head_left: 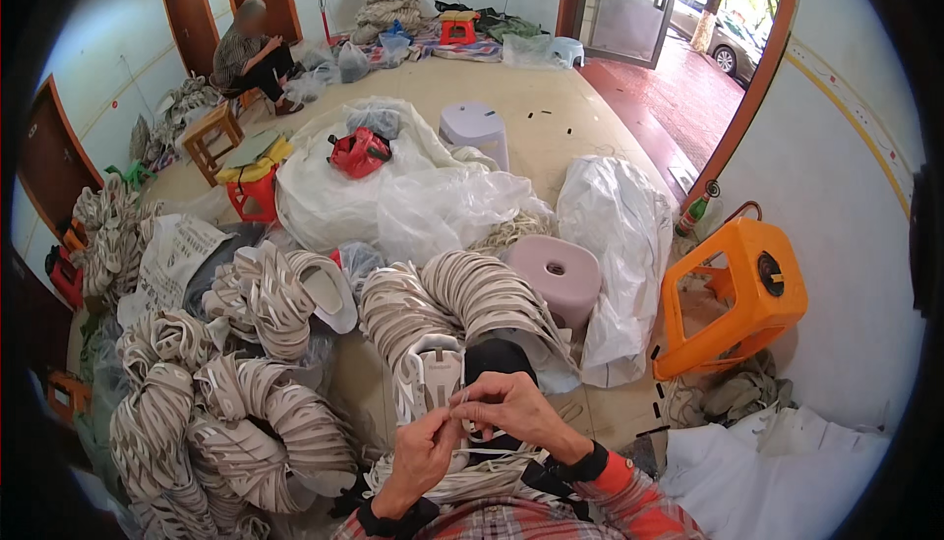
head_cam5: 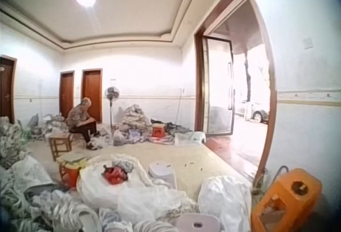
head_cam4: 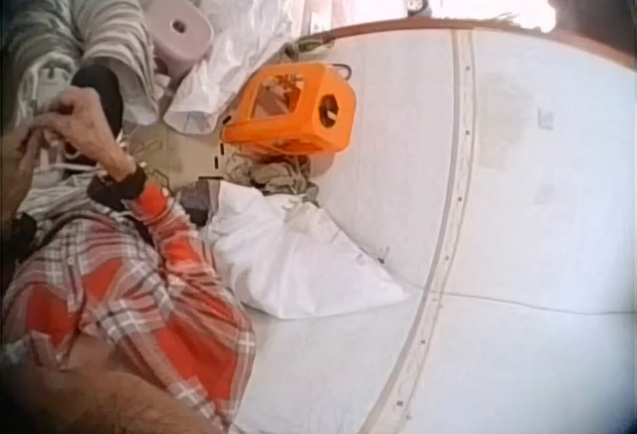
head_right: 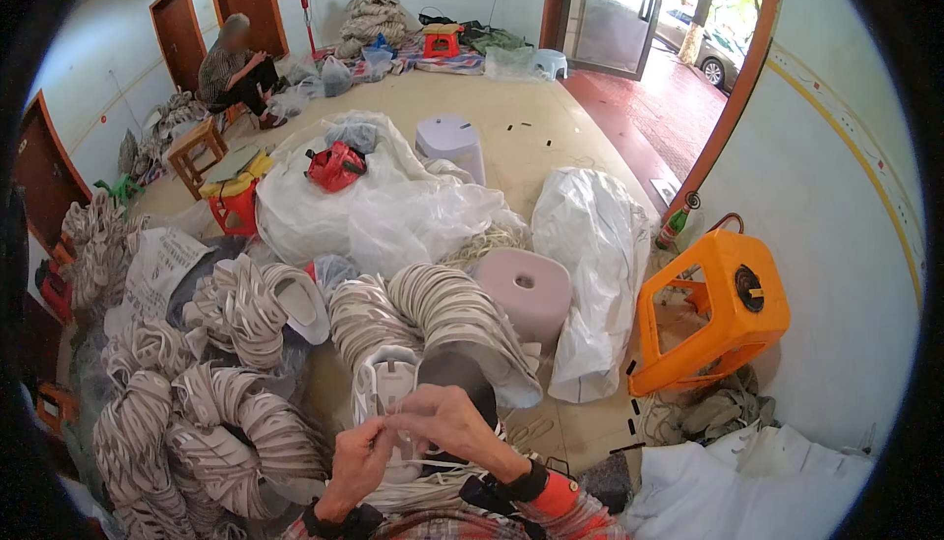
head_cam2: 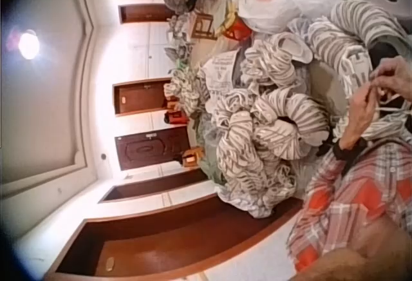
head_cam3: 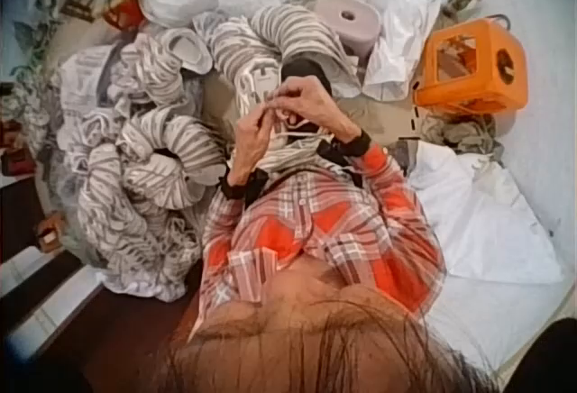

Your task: Lacing and assembling shoe components in a workshop.

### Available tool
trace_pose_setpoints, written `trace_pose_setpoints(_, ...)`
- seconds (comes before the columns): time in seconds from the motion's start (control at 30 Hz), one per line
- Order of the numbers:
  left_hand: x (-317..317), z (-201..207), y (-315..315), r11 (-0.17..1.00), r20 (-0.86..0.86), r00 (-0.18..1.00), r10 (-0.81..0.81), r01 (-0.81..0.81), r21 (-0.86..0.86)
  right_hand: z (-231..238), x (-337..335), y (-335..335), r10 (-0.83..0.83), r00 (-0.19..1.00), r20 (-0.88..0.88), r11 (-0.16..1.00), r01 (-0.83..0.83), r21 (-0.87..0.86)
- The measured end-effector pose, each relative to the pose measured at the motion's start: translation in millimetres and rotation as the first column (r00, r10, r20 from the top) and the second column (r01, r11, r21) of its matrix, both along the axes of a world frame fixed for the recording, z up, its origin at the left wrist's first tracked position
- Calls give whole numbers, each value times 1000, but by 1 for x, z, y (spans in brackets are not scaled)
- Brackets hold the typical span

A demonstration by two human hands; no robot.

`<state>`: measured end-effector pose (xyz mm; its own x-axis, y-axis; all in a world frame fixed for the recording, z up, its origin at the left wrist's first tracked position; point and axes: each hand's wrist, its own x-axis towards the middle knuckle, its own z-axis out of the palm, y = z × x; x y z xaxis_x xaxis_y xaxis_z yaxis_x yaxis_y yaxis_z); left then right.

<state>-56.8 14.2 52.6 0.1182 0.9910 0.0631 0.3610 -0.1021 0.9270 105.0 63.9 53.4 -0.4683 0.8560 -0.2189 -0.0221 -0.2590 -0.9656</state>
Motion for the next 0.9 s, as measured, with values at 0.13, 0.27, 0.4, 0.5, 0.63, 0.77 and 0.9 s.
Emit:
trace_pose_setpoints(0.13,-4,-2,-6,1000,24,999,27,-27,-7,4,-7,-1,22,1000,5,1000,-22,-15)
trace_pose_setpoints(0.27,-1,-9,-9,817,-318,888,334,-105,567,13,-5,13,-86,976,198,972,39,231)
trace_pose_setpoints(0.4,-39,-40,-55,840,-497,849,-179,395,372,90,86,134,-144,988,-50,617,129,777)
trace_pose_setpoints(0.5,-40,-67,-56,830,-604,764,-227,476,290,72,105,115,-213,977,-16,652,154,742)
trace_pose_setpoints(0.63,-37,-79,-61,845,-645,749,-152,437,309,72,120,94,-283,959,6,659,190,728)
trace_pose_setpoints(0.77,-35,-77,-61,870,-658,728,-191,436,230,82,142,75,-359,933,41,648,217,731)
trace_pose_setpoints(0.9,-33,-83,-55,877,-594,786,-170,395,272,99,164,58,-427,901,69,623,238,745)
